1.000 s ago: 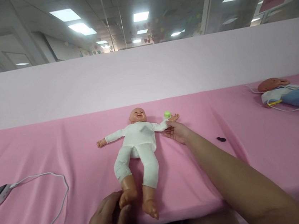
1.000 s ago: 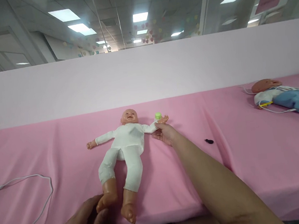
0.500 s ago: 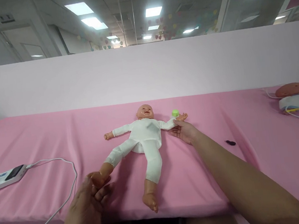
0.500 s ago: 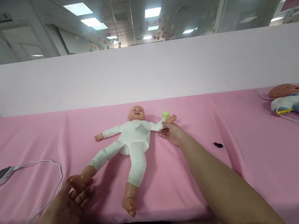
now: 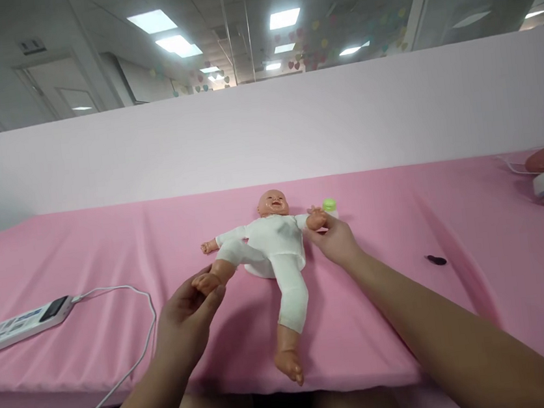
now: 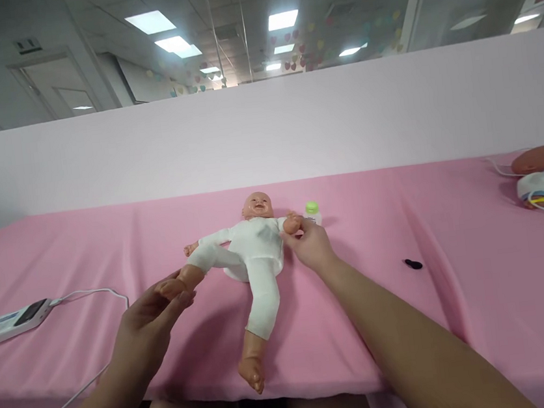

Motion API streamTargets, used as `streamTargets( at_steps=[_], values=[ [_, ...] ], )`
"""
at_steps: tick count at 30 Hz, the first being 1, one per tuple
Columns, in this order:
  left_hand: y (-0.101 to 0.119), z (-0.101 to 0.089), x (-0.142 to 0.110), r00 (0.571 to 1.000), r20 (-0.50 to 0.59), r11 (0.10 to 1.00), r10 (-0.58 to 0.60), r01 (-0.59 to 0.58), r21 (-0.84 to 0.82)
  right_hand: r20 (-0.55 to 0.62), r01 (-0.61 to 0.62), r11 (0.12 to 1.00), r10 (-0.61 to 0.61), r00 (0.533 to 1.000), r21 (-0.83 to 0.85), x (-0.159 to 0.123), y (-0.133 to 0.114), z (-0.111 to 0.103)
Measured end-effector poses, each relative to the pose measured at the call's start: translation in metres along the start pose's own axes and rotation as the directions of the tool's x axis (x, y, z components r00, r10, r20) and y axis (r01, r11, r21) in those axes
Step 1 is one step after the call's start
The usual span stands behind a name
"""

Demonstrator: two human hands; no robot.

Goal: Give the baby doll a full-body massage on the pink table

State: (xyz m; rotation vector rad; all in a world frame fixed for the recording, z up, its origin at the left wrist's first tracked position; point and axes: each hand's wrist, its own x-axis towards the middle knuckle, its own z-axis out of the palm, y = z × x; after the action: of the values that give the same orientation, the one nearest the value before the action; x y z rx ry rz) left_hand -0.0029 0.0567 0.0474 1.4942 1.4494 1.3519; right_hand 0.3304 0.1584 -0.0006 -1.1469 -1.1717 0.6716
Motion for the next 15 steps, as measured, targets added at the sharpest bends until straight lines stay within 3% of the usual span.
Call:
streamTargets(
  at_steps=[3, 6, 8, 12, 15],
  values=[
    [0.011, 0.014, 0.025, 0.994, 0.087, 0.992, 0.071, -0.079, 0.094, 0.099, 0.198, 0.967, -0.183, 0.978, -0.163, -0.012, 0.001, 0.018],
    [0.019, 0.033, 0.048, 0.982, 0.155, 0.985, 0.112, -0.13, 0.113, 0.23, 0.336, 0.905, -0.28, 0.932, -0.261, -0.018, 0.007, 0.028],
    [0.021, 0.047, 0.062, 0.973, 0.198, 0.982, 0.122, -0.147, 0.118, 0.331, 0.41, 0.839, -0.297, 0.896, -0.358, -0.018, 0.01, 0.03],
    [0.015, 0.071, 0.081, 0.961, 0.243, 0.967, 0.13, -0.176, 0.182, 0.471, 0.536, 0.591, -0.278, 0.837, -0.603, -0.016, 0.013, 0.029],
    [0.012, 0.075, 0.084, 0.965, 0.224, 0.964, 0.133, -0.179, 0.198, 0.469, 0.548, 0.535, -0.291, 0.834, -0.643, -0.015, 0.011, 0.027]
  ],
)
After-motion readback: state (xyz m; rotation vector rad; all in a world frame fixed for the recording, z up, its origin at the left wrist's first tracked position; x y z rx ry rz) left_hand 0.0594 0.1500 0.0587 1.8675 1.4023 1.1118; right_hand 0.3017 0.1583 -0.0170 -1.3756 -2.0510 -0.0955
